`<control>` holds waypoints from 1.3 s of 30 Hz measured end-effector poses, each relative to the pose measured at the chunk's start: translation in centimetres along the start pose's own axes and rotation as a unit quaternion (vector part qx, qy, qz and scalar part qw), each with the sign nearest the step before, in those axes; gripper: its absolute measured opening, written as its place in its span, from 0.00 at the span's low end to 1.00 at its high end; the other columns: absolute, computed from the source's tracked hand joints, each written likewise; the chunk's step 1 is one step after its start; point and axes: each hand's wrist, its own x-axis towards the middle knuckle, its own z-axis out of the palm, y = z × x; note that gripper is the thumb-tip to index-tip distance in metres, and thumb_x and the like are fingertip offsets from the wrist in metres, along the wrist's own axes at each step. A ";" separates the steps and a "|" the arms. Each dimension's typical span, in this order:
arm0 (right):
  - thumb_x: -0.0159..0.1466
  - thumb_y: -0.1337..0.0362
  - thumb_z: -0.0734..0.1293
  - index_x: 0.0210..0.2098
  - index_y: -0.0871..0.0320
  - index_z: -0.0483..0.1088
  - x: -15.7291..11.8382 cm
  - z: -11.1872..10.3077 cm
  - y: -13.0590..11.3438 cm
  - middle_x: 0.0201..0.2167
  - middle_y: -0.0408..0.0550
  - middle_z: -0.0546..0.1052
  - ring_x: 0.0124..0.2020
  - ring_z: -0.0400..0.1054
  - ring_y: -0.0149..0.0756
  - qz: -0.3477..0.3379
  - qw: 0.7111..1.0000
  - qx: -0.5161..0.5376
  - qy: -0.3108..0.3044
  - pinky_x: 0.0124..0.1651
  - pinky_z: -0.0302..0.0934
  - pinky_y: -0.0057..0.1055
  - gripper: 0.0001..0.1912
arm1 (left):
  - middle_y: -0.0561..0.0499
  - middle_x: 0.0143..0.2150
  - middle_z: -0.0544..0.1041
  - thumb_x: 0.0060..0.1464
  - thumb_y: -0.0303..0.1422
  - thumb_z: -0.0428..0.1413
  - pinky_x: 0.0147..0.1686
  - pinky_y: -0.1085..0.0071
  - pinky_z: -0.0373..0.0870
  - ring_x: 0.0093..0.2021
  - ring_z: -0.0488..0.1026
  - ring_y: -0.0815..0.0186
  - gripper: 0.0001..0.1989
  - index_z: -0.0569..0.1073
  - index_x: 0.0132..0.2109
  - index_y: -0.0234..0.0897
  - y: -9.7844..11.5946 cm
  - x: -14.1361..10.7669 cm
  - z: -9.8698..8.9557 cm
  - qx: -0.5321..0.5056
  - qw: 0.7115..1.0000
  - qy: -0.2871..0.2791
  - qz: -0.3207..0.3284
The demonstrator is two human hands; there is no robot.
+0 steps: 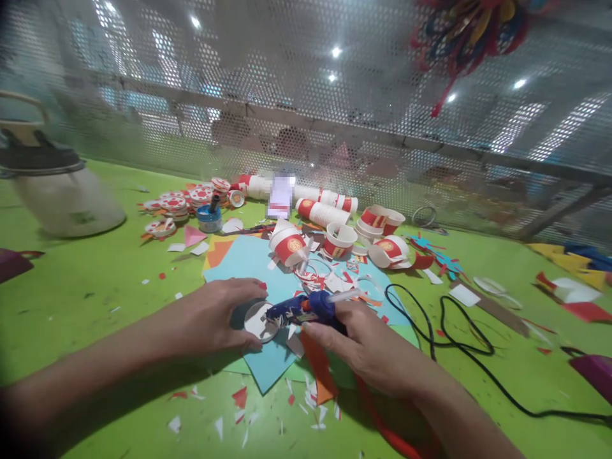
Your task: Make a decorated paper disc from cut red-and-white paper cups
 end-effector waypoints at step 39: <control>0.69 0.49 0.55 0.44 0.53 0.71 -0.2 0.3 -0.9 0.44 0.49 0.76 0.47 0.68 0.44 -0.013 0.999 -0.034 0.028 0.51 0.62 0.39 0.19 | 0.48 0.42 0.73 0.47 0.40 0.63 0.36 0.66 0.62 0.40 0.68 0.60 0.18 0.71 0.42 0.38 0.4 0.3 0.5 -0.016 1.000 -0.003 -0.013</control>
